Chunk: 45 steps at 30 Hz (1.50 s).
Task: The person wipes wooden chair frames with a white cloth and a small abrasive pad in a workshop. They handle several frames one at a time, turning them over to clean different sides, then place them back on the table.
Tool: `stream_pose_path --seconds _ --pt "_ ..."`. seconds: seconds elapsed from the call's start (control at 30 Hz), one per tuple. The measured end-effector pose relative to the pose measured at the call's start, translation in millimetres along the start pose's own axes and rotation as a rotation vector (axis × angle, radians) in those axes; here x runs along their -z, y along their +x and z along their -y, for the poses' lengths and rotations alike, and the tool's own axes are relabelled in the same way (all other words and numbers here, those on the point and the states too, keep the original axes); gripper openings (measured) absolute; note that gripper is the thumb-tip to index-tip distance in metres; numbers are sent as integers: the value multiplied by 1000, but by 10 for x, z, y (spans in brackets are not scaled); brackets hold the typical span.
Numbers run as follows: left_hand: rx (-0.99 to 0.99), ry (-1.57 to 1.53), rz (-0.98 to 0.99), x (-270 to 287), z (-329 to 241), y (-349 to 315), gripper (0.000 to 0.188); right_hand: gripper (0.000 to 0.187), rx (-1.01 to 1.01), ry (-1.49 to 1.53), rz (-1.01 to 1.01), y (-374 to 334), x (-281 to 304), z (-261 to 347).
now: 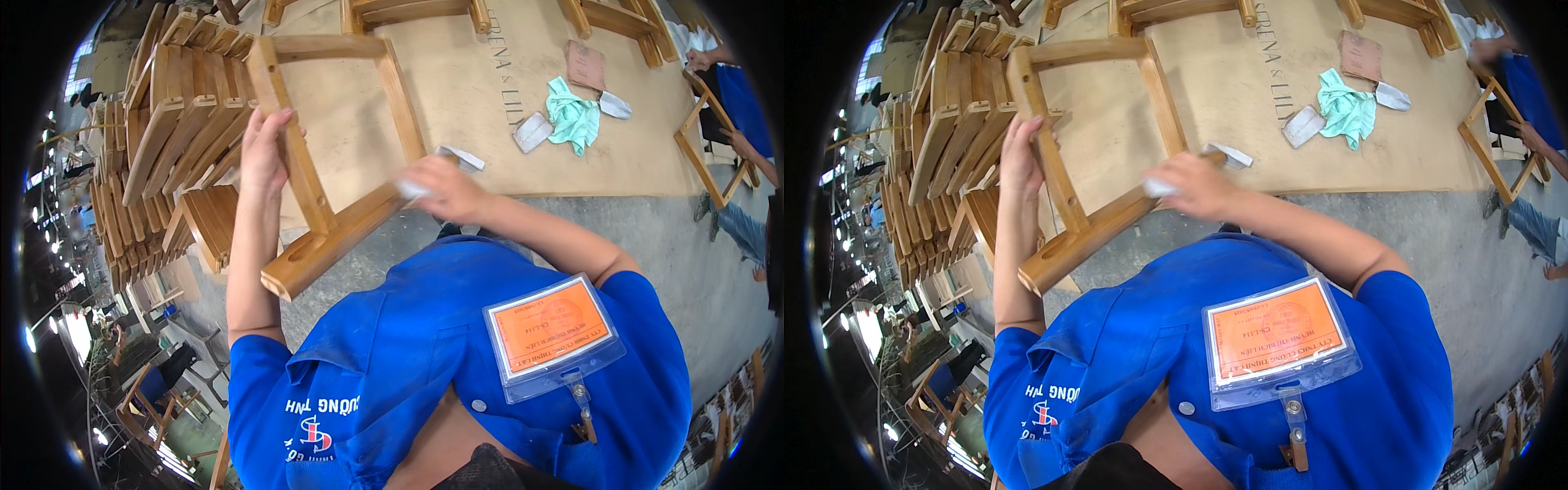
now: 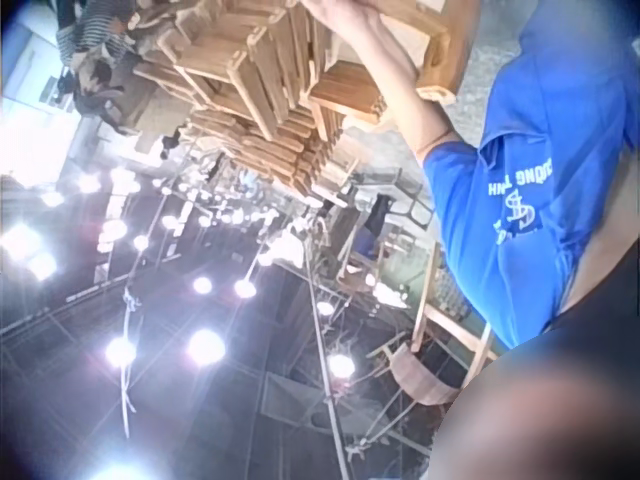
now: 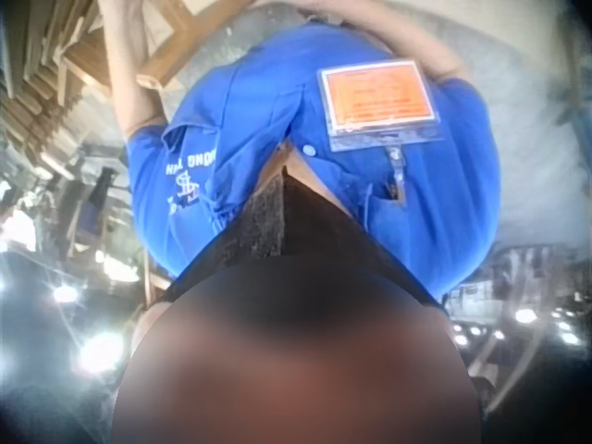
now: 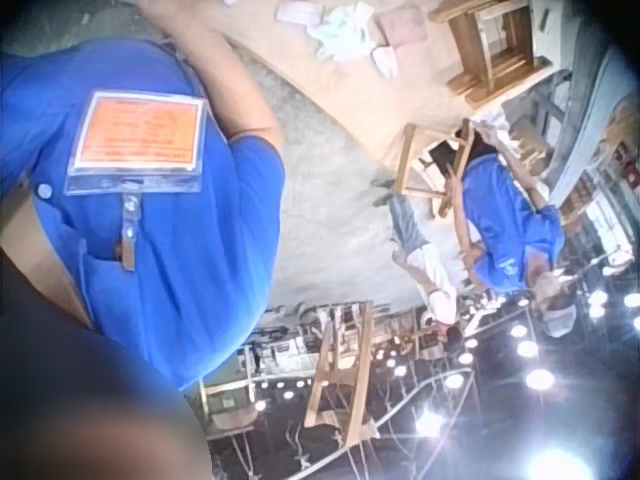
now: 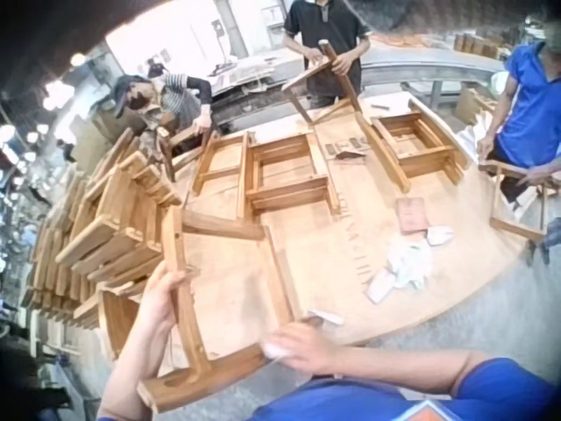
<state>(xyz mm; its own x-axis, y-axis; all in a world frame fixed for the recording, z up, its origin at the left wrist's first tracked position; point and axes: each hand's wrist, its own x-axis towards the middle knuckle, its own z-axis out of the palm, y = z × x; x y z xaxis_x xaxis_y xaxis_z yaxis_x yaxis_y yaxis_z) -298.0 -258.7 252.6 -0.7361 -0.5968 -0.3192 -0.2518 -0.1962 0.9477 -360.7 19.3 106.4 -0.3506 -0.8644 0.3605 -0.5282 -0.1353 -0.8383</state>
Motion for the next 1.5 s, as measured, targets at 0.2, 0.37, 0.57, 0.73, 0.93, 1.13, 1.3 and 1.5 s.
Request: stream_pose_path --seconds 0.2,0.37,0.57,0.73,0.93,1.13,1.3,1.5 --pt "-208 195 78 -169 -66 -165 38 39 -462 -256 -94 -351 225 -696" --pt "-300 354 74 -316 21 -166 40 39 -330 -383 17 -179 -252 -912" --pt "-385 409 -20 -235 134 -113 44 38 -488 -273 16 -76 -431 -1142" --pt "-481 514 -49 -111 222 -121 34 35 -385 -191 64 -79 -388 -1222" --pt "-346 360 -33 -166 200 -225 42 28 -521 -308 188 138 -285 -1086" --pt "-429 441 -57 -300 128 -157 40 27 -608 -396 206 255 -256 -956" --pt "-443 447 -77 -376 71 -134 39 29 -551 -358 263 257 -295 -1098" --pt "-489 449 -55 -417 34 -64 39 32 -590 -264 204 356 -237 -569"
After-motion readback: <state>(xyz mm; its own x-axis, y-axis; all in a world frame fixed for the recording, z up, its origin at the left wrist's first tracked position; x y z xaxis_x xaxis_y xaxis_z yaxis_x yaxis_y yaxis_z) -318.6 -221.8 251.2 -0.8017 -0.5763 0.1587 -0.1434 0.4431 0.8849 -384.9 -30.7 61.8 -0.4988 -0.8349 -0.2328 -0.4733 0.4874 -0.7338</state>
